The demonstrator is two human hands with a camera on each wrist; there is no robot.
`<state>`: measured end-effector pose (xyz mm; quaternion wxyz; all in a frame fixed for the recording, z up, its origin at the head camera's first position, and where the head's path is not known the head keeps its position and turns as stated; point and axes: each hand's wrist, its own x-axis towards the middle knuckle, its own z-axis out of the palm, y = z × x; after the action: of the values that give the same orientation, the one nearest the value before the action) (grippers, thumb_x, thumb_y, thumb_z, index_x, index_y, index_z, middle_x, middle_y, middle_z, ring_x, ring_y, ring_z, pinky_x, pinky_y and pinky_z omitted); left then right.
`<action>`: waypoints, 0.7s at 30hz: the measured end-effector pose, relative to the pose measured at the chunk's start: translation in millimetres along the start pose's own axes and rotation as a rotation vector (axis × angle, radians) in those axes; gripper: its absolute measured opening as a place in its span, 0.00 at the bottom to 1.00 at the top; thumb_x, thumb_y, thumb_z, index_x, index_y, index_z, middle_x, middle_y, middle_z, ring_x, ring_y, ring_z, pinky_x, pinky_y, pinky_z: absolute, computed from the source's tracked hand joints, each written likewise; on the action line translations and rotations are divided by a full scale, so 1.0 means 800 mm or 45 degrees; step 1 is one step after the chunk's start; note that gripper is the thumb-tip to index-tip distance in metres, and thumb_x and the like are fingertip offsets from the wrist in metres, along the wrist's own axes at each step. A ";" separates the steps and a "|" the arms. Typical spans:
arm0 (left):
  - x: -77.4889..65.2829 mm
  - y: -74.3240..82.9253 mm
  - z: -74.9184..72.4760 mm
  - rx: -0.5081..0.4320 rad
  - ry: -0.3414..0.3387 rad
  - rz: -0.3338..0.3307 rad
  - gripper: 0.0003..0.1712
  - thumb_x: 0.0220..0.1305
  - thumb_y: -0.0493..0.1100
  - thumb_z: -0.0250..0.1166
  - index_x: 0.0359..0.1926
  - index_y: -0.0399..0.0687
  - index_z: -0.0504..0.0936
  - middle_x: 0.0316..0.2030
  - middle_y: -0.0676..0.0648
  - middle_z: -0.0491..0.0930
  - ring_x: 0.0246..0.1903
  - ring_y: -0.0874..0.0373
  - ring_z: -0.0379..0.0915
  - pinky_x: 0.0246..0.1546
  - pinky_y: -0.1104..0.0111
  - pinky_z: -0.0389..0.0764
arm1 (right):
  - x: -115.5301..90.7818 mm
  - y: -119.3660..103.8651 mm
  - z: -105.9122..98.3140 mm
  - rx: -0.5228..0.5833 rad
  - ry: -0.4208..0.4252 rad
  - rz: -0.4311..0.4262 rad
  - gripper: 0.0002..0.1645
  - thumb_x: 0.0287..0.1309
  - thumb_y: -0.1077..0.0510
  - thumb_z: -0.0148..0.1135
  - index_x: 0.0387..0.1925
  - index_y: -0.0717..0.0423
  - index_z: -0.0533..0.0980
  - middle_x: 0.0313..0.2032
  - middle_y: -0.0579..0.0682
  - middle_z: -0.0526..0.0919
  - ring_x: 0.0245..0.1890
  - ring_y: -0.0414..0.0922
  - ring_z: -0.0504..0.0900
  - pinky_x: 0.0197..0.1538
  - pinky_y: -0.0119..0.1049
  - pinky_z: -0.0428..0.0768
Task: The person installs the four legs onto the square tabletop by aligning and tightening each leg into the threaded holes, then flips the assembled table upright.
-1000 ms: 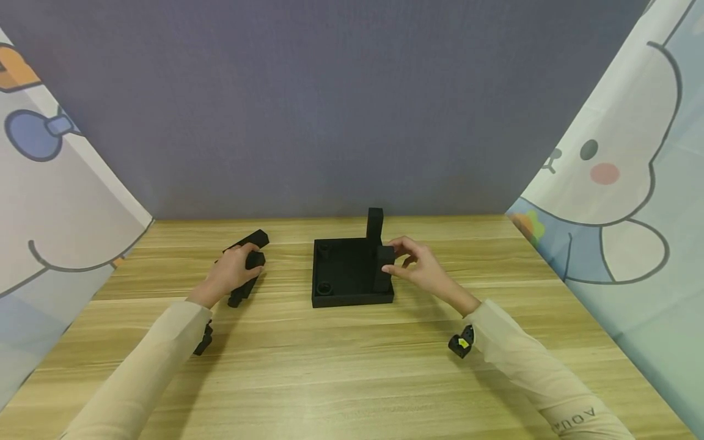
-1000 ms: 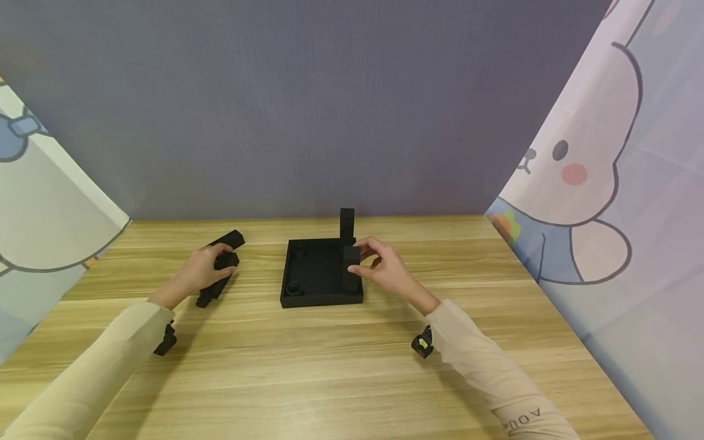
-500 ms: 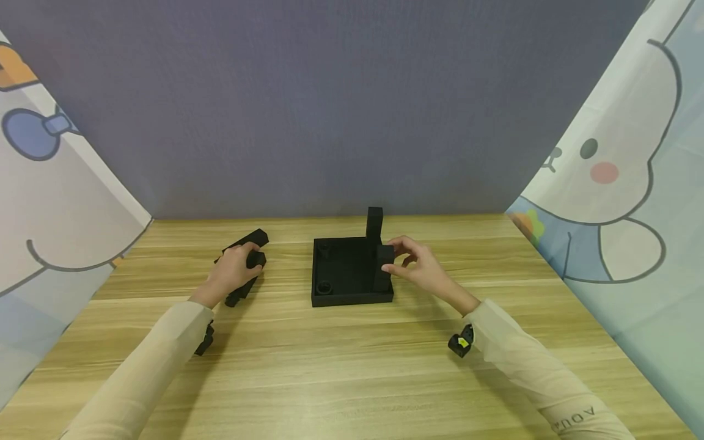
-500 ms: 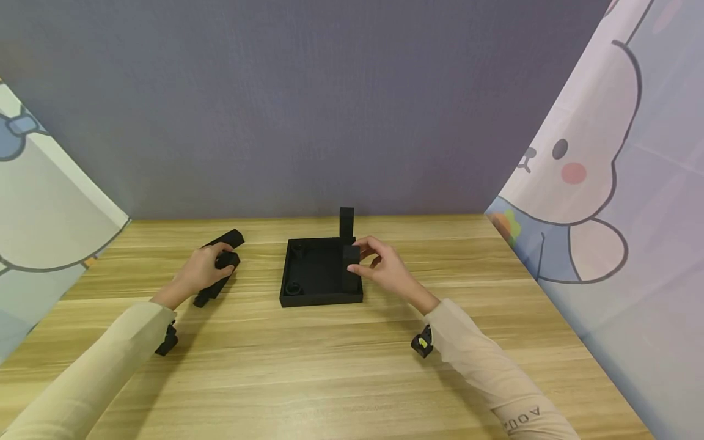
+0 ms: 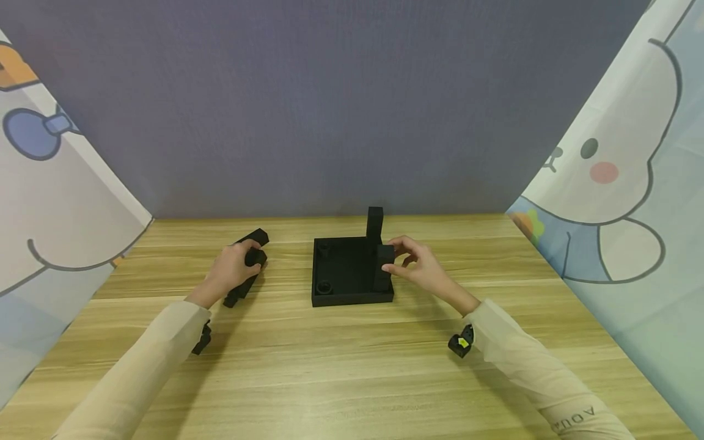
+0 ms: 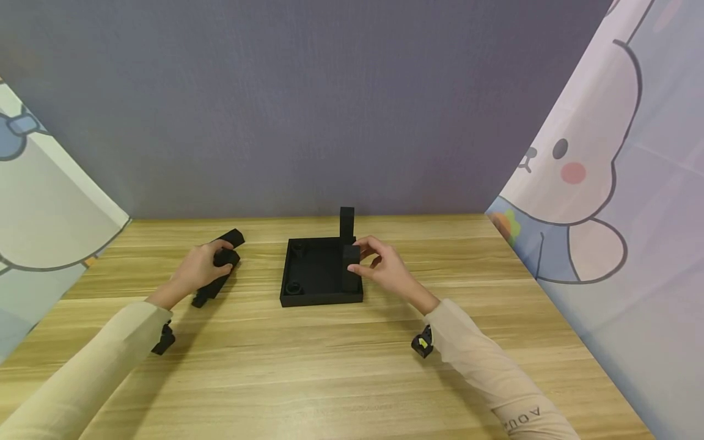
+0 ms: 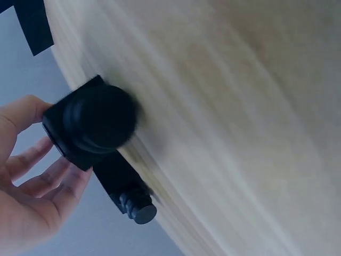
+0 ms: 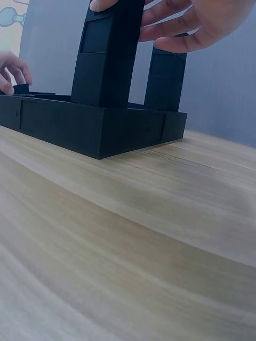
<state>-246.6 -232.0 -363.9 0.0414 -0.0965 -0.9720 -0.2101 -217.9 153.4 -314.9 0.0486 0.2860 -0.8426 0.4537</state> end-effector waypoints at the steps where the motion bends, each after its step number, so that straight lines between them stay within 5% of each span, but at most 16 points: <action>1: 0.000 0.001 -0.001 -0.009 0.007 0.009 0.27 0.56 0.38 0.64 0.56 0.34 0.69 0.30 0.33 0.78 0.09 0.58 0.60 0.16 0.68 0.64 | 0.000 0.000 0.000 -0.001 0.000 0.001 0.23 0.48 0.67 0.66 0.48 0.67 0.72 0.40 0.63 0.78 0.40 0.56 0.77 0.37 0.51 0.78; 7: 0.000 0.004 -0.009 -0.029 0.043 0.034 0.27 0.55 0.36 0.64 0.56 0.34 0.69 0.51 0.24 0.70 0.14 0.52 0.69 0.25 0.63 0.72 | 0.000 -0.001 0.000 -0.013 0.001 0.003 0.23 0.48 0.66 0.67 0.48 0.67 0.72 0.40 0.63 0.78 0.40 0.57 0.78 0.36 0.43 0.78; 10: 0.001 0.006 -0.013 -0.040 0.074 0.044 0.27 0.54 0.36 0.65 0.55 0.35 0.70 0.50 0.24 0.71 0.14 0.52 0.69 0.25 0.63 0.73 | 0.000 -0.001 0.001 -0.010 0.002 0.003 0.24 0.48 0.67 0.67 0.48 0.68 0.72 0.40 0.63 0.78 0.40 0.57 0.78 0.36 0.43 0.78; 16: 0.003 0.010 -0.018 -0.101 0.152 0.068 0.26 0.55 0.38 0.65 0.55 0.37 0.72 0.45 0.29 0.75 0.38 0.39 0.77 0.34 0.54 0.79 | 0.000 0.001 0.001 -0.005 0.003 0.005 0.23 0.48 0.67 0.66 0.48 0.68 0.72 0.40 0.63 0.78 0.40 0.56 0.77 0.36 0.42 0.78; 21: 0.003 0.014 -0.018 -0.156 0.188 0.073 0.26 0.56 0.38 0.64 0.56 0.39 0.71 0.49 0.29 0.73 0.40 0.37 0.76 0.35 0.52 0.80 | 0.000 0.002 0.001 -0.005 0.006 0.001 0.23 0.48 0.67 0.66 0.48 0.68 0.72 0.40 0.62 0.78 0.40 0.56 0.77 0.36 0.41 0.78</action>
<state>-245.9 -227.6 -346.3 0.1130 -0.1109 -0.9484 -0.2746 -218.6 153.6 -316.9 0.0510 0.2845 -0.8435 0.4527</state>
